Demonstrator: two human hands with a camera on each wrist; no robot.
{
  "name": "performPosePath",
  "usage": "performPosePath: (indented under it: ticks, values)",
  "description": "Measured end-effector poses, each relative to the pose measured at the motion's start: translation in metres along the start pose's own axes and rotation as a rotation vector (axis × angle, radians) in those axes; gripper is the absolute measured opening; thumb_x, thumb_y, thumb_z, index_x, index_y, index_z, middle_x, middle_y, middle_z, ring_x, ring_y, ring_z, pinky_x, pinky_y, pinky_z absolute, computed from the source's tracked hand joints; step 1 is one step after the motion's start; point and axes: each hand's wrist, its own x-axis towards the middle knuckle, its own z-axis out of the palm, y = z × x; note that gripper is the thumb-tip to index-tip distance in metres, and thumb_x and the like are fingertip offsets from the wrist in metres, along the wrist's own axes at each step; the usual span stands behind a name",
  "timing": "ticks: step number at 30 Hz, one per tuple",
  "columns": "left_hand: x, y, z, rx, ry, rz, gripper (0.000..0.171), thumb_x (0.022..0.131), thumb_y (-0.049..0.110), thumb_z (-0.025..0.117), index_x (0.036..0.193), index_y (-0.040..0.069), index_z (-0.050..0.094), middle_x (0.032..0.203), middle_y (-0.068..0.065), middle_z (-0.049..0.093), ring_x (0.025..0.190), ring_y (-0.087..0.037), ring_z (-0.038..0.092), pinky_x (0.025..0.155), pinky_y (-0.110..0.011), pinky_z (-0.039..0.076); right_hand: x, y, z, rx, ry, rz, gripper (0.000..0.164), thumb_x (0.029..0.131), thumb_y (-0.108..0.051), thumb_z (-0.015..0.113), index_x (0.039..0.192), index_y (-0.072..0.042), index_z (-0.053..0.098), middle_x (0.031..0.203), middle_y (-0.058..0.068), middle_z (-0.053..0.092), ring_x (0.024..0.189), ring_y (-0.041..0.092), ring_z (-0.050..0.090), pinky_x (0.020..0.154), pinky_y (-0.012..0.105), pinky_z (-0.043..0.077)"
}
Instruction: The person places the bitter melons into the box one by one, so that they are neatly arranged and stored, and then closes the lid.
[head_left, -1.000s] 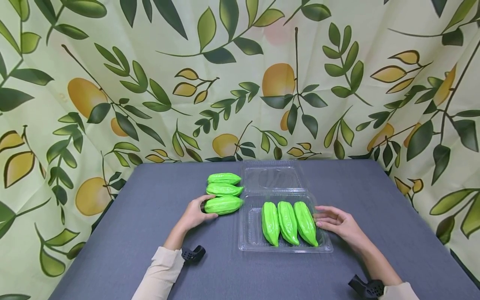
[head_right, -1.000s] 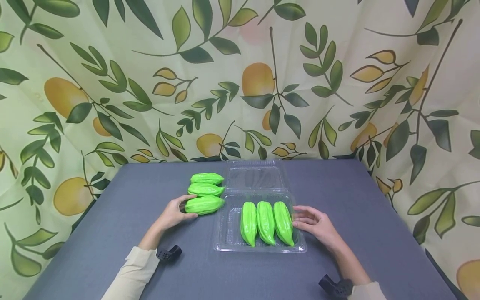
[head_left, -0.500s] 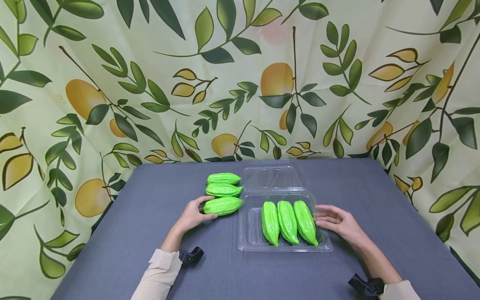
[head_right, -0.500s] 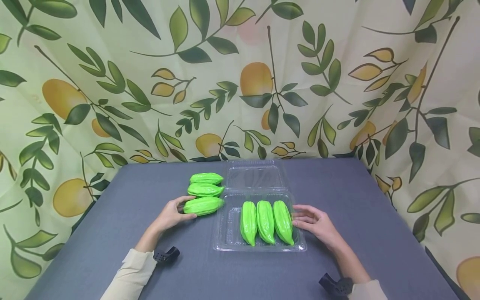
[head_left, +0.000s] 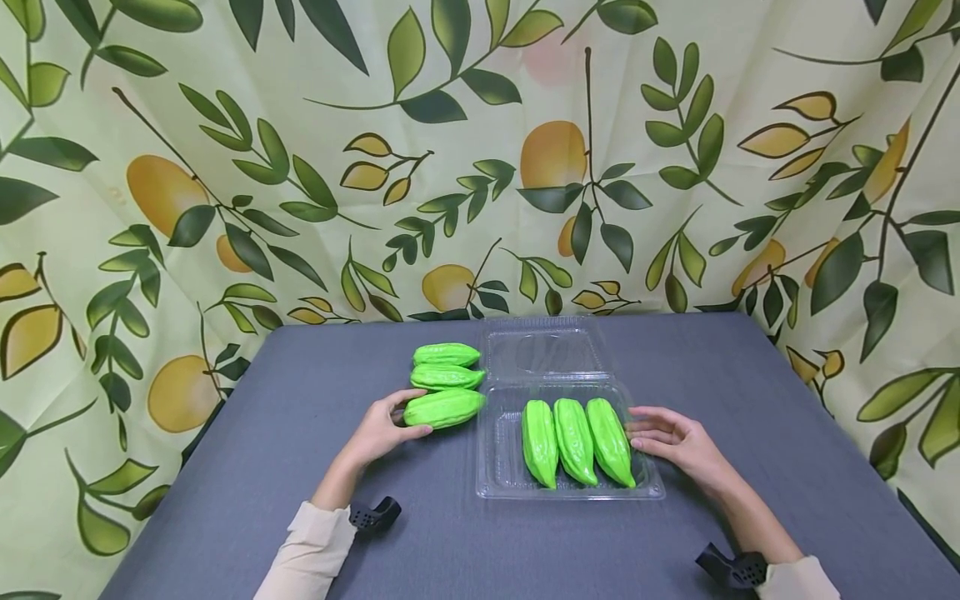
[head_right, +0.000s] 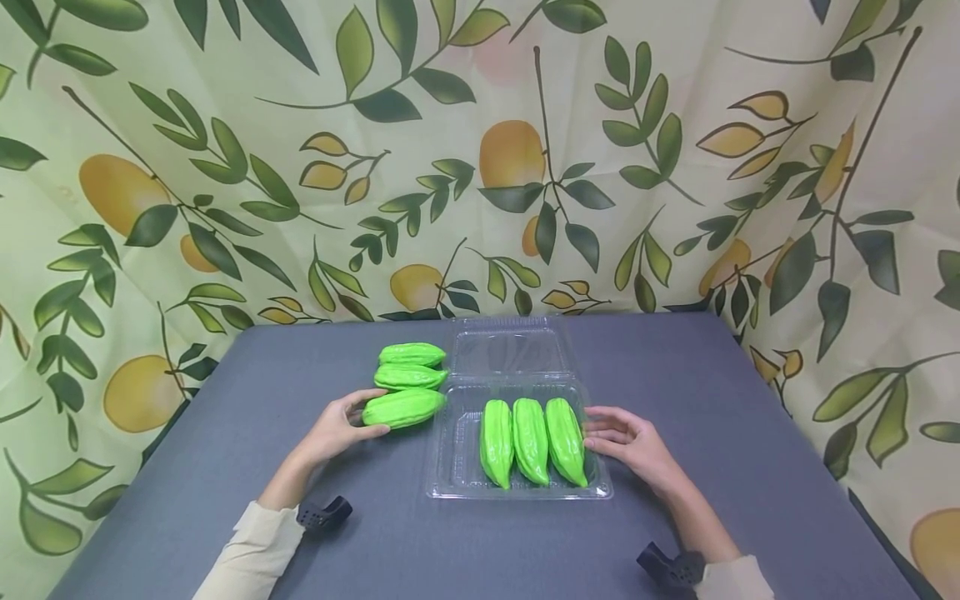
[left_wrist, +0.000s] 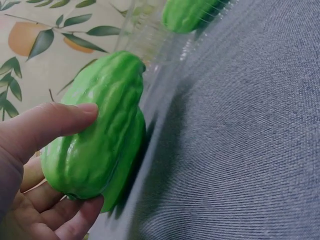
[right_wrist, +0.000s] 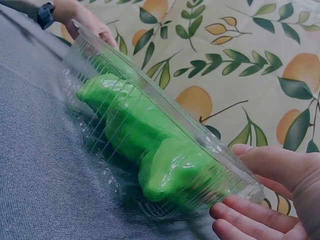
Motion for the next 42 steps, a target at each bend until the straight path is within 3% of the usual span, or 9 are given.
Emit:
performPosePath:
  ticks: [7, 13, 16, 19, 23, 28, 34, 42]
  values:
    - [-0.004, 0.002, -0.004, -0.008, 0.013, 0.002, 0.059, 0.081, 0.013, 0.077, 0.134, 0.004, 0.054, 0.138, -0.023, 0.054, 0.118, -0.036, 0.061, 0.09, -0.027, 0.052, 0.0, 0.001, 0.0, 0.007, -0.01, -0.017, 0.052, 0.09, -0.01, 0.066, 0.132, 0.012, 0.045, 0.102, -0.025, 0.068, 0.093, -0.006, 0.067, 0.079, 0.013, 0.055]
    - [-0.007, 0.003, -0.009, -0.036, 0.01, 0.016, 0.059, 0.082, 0.013, 0.076, 0.135, 0.002, 0.052, 0.138, -0.023, 0.053, 0.117, -0.034, 0.062, 0.087, -0.02, 0.052, 0.001, -0.001, 0.0, 0.005, -0.011, -0.01, 0.052, 0.09, -0.011, 0.066, 0.132, 0.012, 0.045, 0.102, -0.025, 0.068, 0.093, -0.006, 0.067, 0.079, 0.013, 0.055]
    - [-0.008, 0.004, -0.013, -0.057, 0.021, 0.02, 0.059, 0.082, 0.014, 0.076, 0.135, 0.002, 0.052, 0.138, -0.022, 0.054, 0.114, -0.024, 0.062, 0.088, -0.017, 0.051, 0.001, -0.002, -0.001, 0.003, -0.009, -0.012, 0.053, 0.09, -0.012, 0.066, 0.132, 0.012, 0.045, 0.102, -0.025, 0.068, 0.093, -0.006, 0.067, 0.079, 0.013, 0.055]
    - [-0.011, 0.003, -0.015, -0.089, 0.024, 0.016, 0.058, 0.083, 0.014, 0.074, 0.136, 0.003, 0.051, 0.138, -0.021, 0.054, 0.111, -0.006, 0.06, 0.091, -0.013, 0.049, 0.001, -0.002, -0.001, 0.01, -0.012, -0.018, 0.053, 0.09, -0.011, 0.066, 0.132, 0.013, 0.045, 0.102, -0.025, 0.068, 0.093, -0.006, 0.067, 0.079, 0.013, 0.055]
    - [-0.014, 0.003, -0.016, -0.165, 0.02, -0.004, 0.057, 0.086, 0.011, 0.071, 0.138, 0.002, 0.048, 0.137, -0.021, 0.052, 0.102, 0.01, 0.058, 0.086, -0.01, 0.05, 0.001, -0.001, 0.0, 0.012, -0.018, -0.022, 0.053, 0.09, -0.01, 0.066, 0.132, 0.013, 0.044, 0.102, -0.025, 0.068, 0.093, -0.006, 0.067, 0.079, 0.013, 0.055]
    - [-0.015, 0.006, -0.017, -0.258, 0.04, -0.022, 0.057, 0.087, 0.009, 0.069, 0.139, 0.001, 0.046, 0.131, -0.013, 0.054, 0.099, 0.008, 0.059, 0.082, -0.012, 0.052, 0.0, 0.0, 0.001, 0.003, -0.009, -0.02, 0.053, 0.09, -0.011, 0.066, 0.132, 0.013, 0.045, 0.102, -0.025, 0.068, 0.093, -0.006, 0.067, 0.078, 0.013, 0.055]
    - [-0.014, 0.009, -0.017, -0.278, 0.061, -0.036, 0.054, 0.089, 0.012, 0.067, 0.139, 0.004, 0.047, 0.121, 0.005, 0.055, 0.098, 0.006, 0.058, 0.082, -0.013, 0.052, 0.0, 0.001, 0.0, 0.001, -0.012, -0.023, 0.053, 0.09, -0.011, 0.066, 0.132, 0.013, 0.045, 0.102, -0.025, 0.068, 0.093, -0.006, 0.067, 0.078, 0.013, 0.055]
    - [-0.013, 0.015, -0.015, -0.305, 0.076, -0.023, 0.056, 0.089, 0.013, 0.067, 0.14, 0.001, 0.046, 0.115, 0.007, 0.059, 0.097, 0.004, 0.06, 0.083, -0.012, 0.052, 0.0, -0.001, -0.001, 0.009, -0.005, -0.001, 0.054, 0.09, -0.011, 0.067, 0.132, 0.012, 0.045, 0.102, -0.024, 0.068, 0.094, -0.005, 0.067, 0.078, 0.013, 0.055]
